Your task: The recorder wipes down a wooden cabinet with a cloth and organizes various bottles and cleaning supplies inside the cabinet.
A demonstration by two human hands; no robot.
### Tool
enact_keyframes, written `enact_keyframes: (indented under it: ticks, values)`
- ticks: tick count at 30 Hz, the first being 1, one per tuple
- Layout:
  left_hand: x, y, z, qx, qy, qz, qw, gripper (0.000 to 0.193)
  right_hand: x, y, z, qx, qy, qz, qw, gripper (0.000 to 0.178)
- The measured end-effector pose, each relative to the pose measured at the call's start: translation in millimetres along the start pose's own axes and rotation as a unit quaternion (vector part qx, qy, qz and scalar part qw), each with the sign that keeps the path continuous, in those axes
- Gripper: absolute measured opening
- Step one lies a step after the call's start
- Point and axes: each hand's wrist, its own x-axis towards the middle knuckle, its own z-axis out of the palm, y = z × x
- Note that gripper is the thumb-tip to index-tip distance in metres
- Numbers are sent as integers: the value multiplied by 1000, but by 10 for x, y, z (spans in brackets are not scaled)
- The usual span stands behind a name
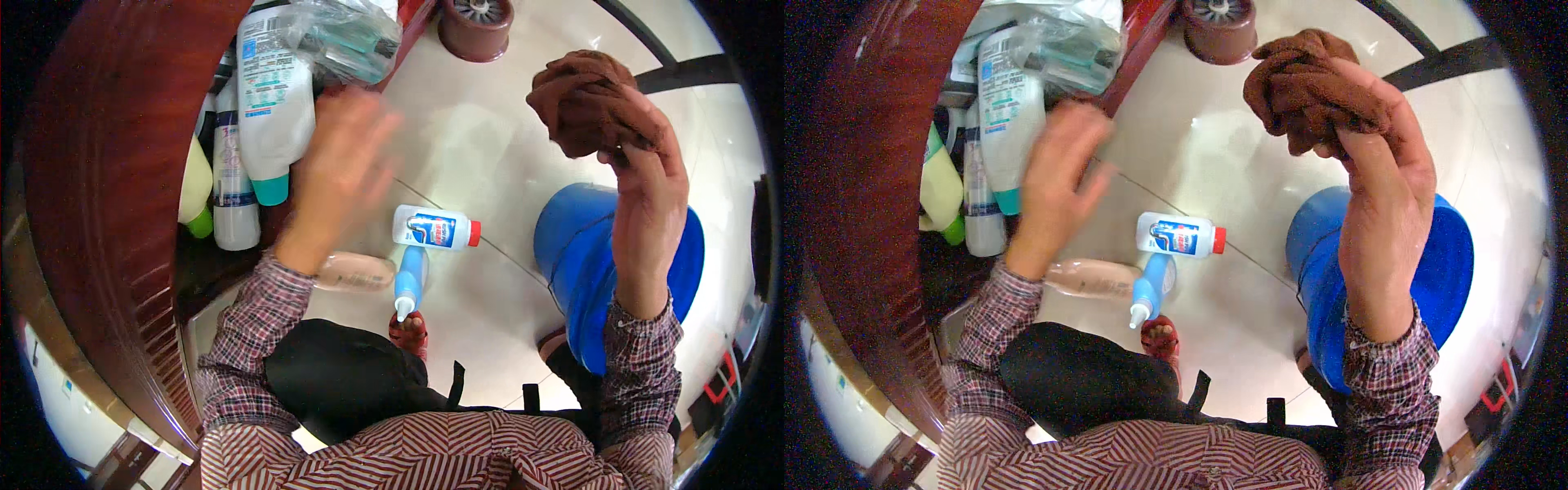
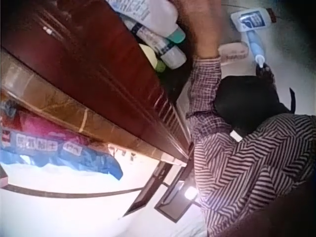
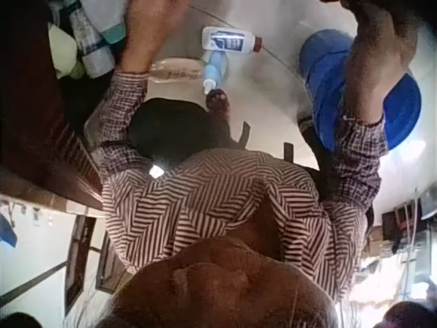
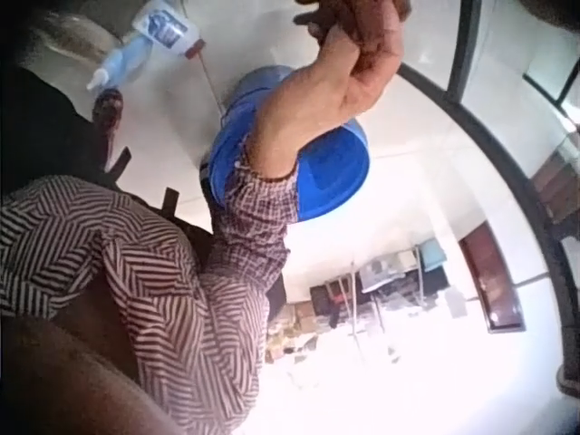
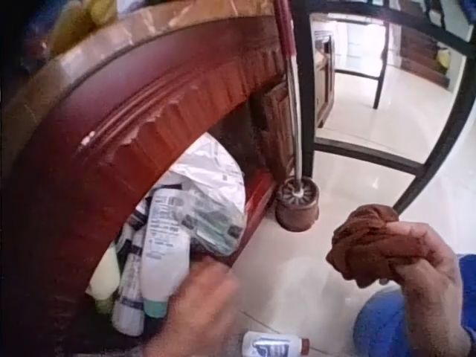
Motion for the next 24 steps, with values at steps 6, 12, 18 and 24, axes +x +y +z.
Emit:
enact_keyframes:
  ticks: [6,12,18,24]
  values:
    - [-193,603,882,-99,-348,50,931,64,15,136,139,31,-41,59,997,34]
    - [-638,869,1624,43,-335,106,935,57,76,248,308,39,-74,87,993,35]
    - [-784,814,1727,132,-337,162,918,47,53,382,250,74,-78,99,989,36]
    - [-416,720,1406,-57,-325,39,943,47,-10,438,181,135,-59,106,983,36]
